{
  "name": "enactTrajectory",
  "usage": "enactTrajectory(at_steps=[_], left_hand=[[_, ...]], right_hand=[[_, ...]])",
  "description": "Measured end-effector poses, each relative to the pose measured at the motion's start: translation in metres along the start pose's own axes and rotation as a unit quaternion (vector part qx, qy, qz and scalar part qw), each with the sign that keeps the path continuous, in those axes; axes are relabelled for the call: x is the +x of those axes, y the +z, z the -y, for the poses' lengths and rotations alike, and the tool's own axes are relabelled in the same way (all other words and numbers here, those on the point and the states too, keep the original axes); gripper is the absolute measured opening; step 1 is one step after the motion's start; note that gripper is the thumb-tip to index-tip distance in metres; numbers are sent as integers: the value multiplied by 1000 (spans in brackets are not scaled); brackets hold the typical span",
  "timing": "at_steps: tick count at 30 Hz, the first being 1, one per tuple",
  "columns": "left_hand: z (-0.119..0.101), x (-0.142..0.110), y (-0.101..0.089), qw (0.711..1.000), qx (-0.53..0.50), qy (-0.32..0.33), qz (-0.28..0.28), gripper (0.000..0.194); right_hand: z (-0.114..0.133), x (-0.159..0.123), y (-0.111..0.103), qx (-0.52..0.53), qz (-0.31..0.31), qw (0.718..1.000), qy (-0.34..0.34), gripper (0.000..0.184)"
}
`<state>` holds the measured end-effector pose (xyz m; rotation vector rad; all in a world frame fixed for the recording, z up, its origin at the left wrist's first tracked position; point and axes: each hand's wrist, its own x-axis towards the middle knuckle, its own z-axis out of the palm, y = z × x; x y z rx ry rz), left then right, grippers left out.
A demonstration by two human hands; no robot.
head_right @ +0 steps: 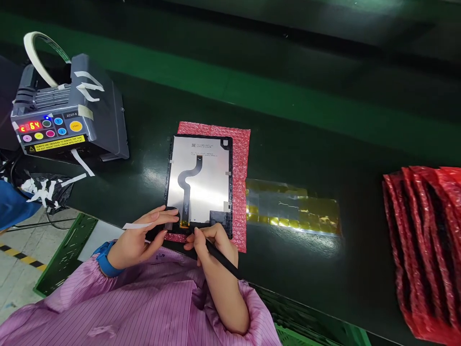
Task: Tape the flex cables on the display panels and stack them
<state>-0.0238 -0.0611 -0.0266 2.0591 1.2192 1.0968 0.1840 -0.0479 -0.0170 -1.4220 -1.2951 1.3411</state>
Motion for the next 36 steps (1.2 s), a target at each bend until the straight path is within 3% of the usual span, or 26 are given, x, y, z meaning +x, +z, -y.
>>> enactTrajectory(at_steps=[15, 22, 28, 30, 33, 36], left_hand=[[0, 1, 0, 1000, 1, 5, -1, 63], [-1, 1, -2, 999, 6, -24, 24, 44], [-18, 5, -11, 999, -41, -27, -7, 33], [-26, 5, -10, 995, -98, -14, 19, 28], [-34, 5, -2, 985, -164, -4, 53, 19], [-37, 3, 5, 967, -231, -81, 67, 20]], right_hand=[[0, 1, -1, -7, 1, 1000, 8, 32], [-2, 0, -1, 14, -11, 999, 49, 31], [22, -6, -17, 53, -58, 996, -42, 21], [39, -4, -24, 34, 4, 998, -59, 19], [62, 9, -29, -26, 164, 986, -32, 30], [77, 31, -26, -57, 220, 974, -2, 47]])
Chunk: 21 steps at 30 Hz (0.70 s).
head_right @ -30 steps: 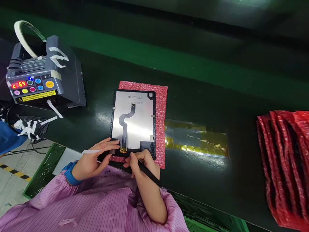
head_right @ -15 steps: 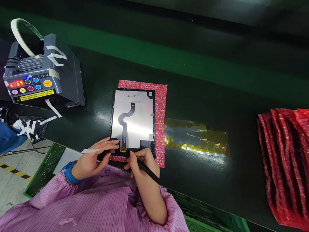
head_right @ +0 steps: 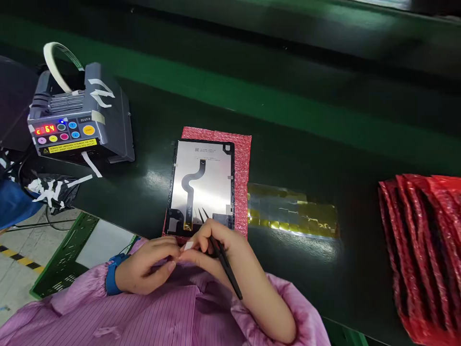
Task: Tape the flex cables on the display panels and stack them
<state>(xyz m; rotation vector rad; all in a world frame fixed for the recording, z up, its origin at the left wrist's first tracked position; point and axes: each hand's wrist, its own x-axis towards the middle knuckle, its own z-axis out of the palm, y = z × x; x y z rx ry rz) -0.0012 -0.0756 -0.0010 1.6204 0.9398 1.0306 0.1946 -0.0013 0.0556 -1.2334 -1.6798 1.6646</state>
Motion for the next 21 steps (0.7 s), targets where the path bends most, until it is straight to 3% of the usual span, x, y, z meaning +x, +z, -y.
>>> enactTrajectory(at_steps=[3, 5, 7, 9, 11, 13, 16, 18, 21], left_hand=[[-1, 0, -1, 985, -118, -120, 32, 32], [-3, 1, -5, 977, -125, -163, 51, 37], [-6, 3, -12, 984, -62, -158, 47, 35], [-7, 8, -19, 992, 36, -117, 21, 32], [-6, 15, -24, 983, 173, -63, -6, 31], [-2, 24, -28, 946, 323, -23, -17, 32], [6, 35, -29, 878, 478, -23, -20, 33], [11, 40, -26, 849, 527, -41, -21, 31], [17, 41, -22, 828, 558, -46, -16, 30]], right_hand=[[8, 31, -6, 3, -28, 1000, 2, 55], [9, 55, -10, -14, -37, 999, -21, 57], [4, 79, -12, -35, -13, 998, -42, 58], [-5, 97, -13, -46, 12, 998, -50, 60], [-15, 108, -12, -55, 17, 997, -54, 61], [-22, 112, -10, -63, 11, 996, -55, 61], [-29, 114, -7, -61, 1, 997, -46, 60], [-32, 115, -5, -73, -17, 996, -46, 61], [-37, 121, -3, -99, -74, 990, -61, 60]])
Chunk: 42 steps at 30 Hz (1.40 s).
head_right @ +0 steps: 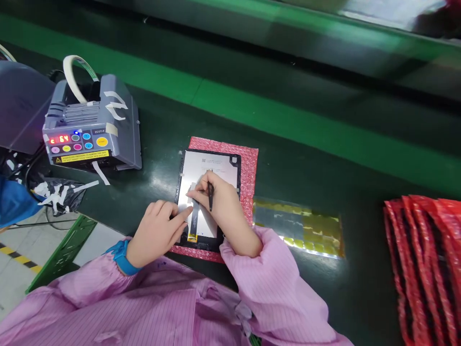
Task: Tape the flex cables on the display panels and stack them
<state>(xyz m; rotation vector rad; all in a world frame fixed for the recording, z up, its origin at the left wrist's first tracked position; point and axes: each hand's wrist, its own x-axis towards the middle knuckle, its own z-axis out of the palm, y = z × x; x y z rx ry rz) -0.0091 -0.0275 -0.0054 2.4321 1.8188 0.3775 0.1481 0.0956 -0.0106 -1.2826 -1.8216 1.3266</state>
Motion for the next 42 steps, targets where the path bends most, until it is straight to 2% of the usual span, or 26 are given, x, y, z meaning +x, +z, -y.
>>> enactTrajectory(at_steps=[3, 6, 10, 12, 17, 24, 29, 30, 33, 36, 42], left_hand=[[0, -3, 3, 1000, 14, 1, 0, 35], [0, -5, 4, 1000, 12, -4, 2, 36], [2, -7, 4, 1000, 8, -2, 3, 30], [2, -8, 5, 1000, 5, -5, -7, 27], [-1, -9, 2, 1000, -6, -4, -29, 32], [-5, -7, 1, 1000, 17, 10, 6, 36], [-1, -9, 4, 1000, 16, 14, 14, 40], [-1, -9, 4, 1000, 15, 14, 16, 41], [0, -8, 4, 1000, 12, 16, 22, 42], [-1, -8, 4, 999, 6, 10, 32, 42], [-1, -10, 7, 1000, 0, -6, 14, 40]], right_hand=[[-1, 7, 2, 13, -32, 999, -9, 59], [3, 11, -1, 42, -3, 999, -7, 59], [12, 7, -7, 171, 53, 984, 21, 59], [15, 4, -11, 212, 58, 975, 29, 58], [14, 7, -14, 167, 85, 982, 13, 60], [13, 12, -14, 157, 81, 984, 7, 61], [23, 4, -30, 211, -20, 977, -14, 54], [25, 3, -33, 207, -22, 978, -13, 54], [26, 0, -34, 172, 53, 984, 10, 56], [18, 0, -24, 149, 124, 981, 23, 61], [-1, 3, -6, 130, 86, 988, 8, 60]])
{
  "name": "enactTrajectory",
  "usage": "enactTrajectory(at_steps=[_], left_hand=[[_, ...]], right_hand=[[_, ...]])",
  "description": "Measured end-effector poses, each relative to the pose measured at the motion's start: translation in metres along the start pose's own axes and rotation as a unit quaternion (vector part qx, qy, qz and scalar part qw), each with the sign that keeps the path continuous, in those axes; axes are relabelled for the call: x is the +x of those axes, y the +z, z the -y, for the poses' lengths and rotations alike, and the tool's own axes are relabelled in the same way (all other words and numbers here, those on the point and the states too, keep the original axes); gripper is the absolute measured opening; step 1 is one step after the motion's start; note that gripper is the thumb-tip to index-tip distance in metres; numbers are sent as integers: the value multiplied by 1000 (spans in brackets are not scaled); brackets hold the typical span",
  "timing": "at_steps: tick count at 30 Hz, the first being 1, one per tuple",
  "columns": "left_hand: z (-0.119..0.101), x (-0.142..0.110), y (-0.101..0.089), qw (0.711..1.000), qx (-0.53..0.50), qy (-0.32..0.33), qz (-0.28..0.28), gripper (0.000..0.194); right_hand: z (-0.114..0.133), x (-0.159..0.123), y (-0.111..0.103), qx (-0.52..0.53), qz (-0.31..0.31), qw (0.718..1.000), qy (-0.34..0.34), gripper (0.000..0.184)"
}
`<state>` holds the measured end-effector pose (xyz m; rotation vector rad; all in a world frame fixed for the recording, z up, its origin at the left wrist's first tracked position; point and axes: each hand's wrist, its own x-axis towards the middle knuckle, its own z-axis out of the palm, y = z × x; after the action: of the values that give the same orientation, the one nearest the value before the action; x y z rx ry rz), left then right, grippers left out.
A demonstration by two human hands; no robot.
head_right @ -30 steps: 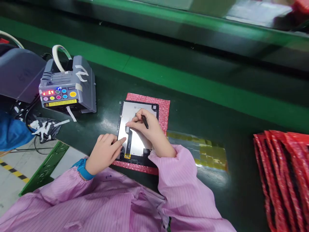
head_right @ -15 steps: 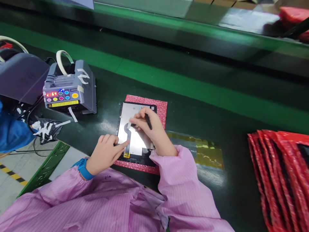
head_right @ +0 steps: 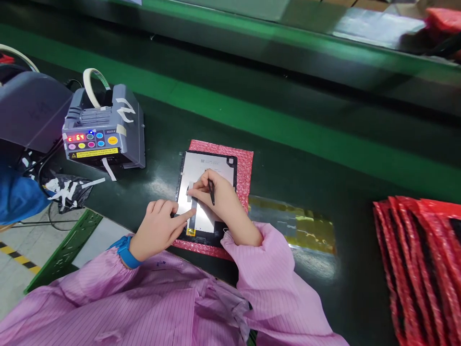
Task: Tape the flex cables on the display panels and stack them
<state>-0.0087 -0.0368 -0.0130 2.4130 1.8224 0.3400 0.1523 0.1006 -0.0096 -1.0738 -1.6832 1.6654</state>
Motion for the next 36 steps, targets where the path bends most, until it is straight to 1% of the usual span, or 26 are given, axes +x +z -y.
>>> enactTrajectory(at_steps=[7, 10, 15, 20, 22, 24, 27, 29, 31, 33, 34, 36], left_hand=[[1, -3, 3, 999, 12, 22, -42, 37], [1, -3, 3, 998, 16, 30, -45, 37], [1, -2, 2, 999, 15, 31, -42, 36], [0, -2, 3, 999, 13, 32, -36, 38], [0, -1, 3, 999, 9, 29, -28, 39], [1, -2, 3, 999, 4, 26, -28, 39], [4, -6, 3, 999, -9, 29, -43, 37], [2, -11, 1, 997, -34, 43, -61, 34], [-6, -16, 1, 992, -79, 64, -79, 31], [-21, -18, 0, 981, -146, 97, -81, 30], [-30, -17, 0, 972, -186, 120, -76, 30], [-51, -12, 1, 945, -269, 178, -48, 30]], right_hand=[[-2, -2, 2, -3, -3, 1000, 9, 54], [-2, -3, 4, -28, -19, 999, 4, 56], [-8, 0, 5, -134, -63, 988, -49, 58], [-13, 16, 2, -124, -77, 988, -48, 58], [-11, 26, 0, -130, -97, 985, -53, 58], [-7, 34, -3, -156, -137, 976, -61, 54], [1, 31, -12, -205, -207, 953, -83, 43], [5, 14, -21, -206, -233, 944, -108, 38], [5, -16, -34, -198, -243, 941, -129, 36], [0, -58, -49, -218, -262, 930, -138, 36], [-4, -81, -58, -239, -278, 920, -141, 37], [-13, -133, -80, -294, -321, 887, -152, 37]])
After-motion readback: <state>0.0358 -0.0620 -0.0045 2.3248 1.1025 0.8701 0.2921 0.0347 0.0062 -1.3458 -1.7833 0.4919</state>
